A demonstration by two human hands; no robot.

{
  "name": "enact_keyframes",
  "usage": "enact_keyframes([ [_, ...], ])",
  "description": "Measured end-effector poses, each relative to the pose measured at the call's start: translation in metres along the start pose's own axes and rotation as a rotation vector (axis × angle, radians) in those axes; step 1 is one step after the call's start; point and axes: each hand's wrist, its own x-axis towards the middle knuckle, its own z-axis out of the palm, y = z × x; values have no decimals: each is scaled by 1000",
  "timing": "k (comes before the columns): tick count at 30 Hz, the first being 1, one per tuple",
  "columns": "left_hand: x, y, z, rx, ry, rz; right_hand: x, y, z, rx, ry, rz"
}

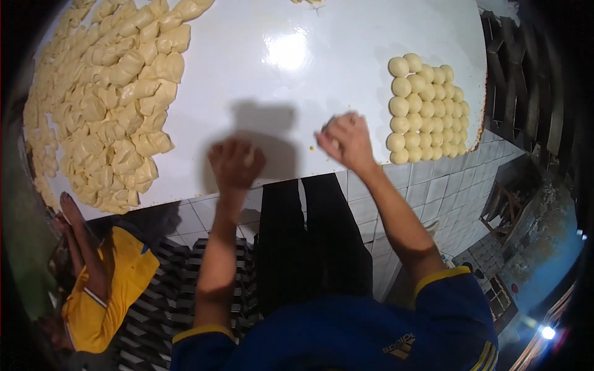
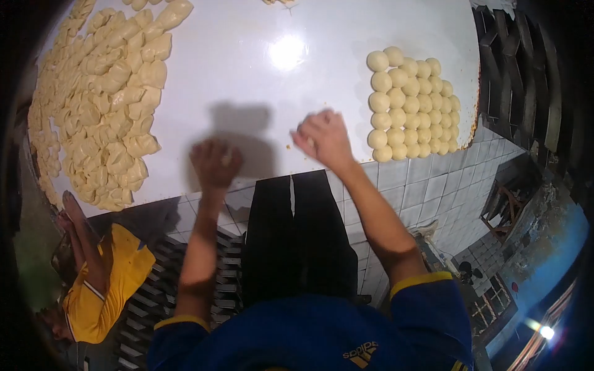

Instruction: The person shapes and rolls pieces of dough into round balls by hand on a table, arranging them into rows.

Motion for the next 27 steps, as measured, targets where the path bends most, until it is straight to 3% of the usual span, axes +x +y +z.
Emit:
enact_keyframes([
  [2, 43, 7, -3, 24, 2, -53, 40, 0, 12, -59, 175, 27],
  [4, 61, 36, 6, -7, 39, -93, 64, -27, 29, 44, 215, 92],
  [5, 59, 54, 14, -62, 26, -81, 57, -38, 37, 15, 95, 127],
  [8, 6, 62, 27, -174, 60, -69, 7, -52, 32, 193, 52, 33],
  [10, -23, 34, 16, -51, 47, 96, -11, -22, 18, 178, 59, 4],
  [12, 2, 16, -6, -75, 15, 43, -5, 7, 1, 103, 36, 10],
  [14, 45, 16, -15, 65, -40, -159, 35, 0, 5, -16, 202, 62],
  [15, 58, 21, -6, 66, -33, -155, 50, -11, 14, 29, 247, 58],
  [17, 71, 49, 11, -41, 19, -54, 45, -38, 31, 85, 163, 81],
  [20, 17, 74, 19, -98, 98, 41, 3, -55, 35, 171, 160, 94],
  [22, -13, 33, 15, -85, 79, 68, -23, -36, 12, 196, 115, -41],
  [24, -8, 15, 6, -70, 57, 87, -12, -2, -4, 30, 78, 1],
  [26, 37, 13, -11, 20, -29, -176, 27, 1, 2, -57, 209, 28],
  [27, 51, 20, -6, 20, -25, -175, 42, -8, 11, -22, 222, 49],
])
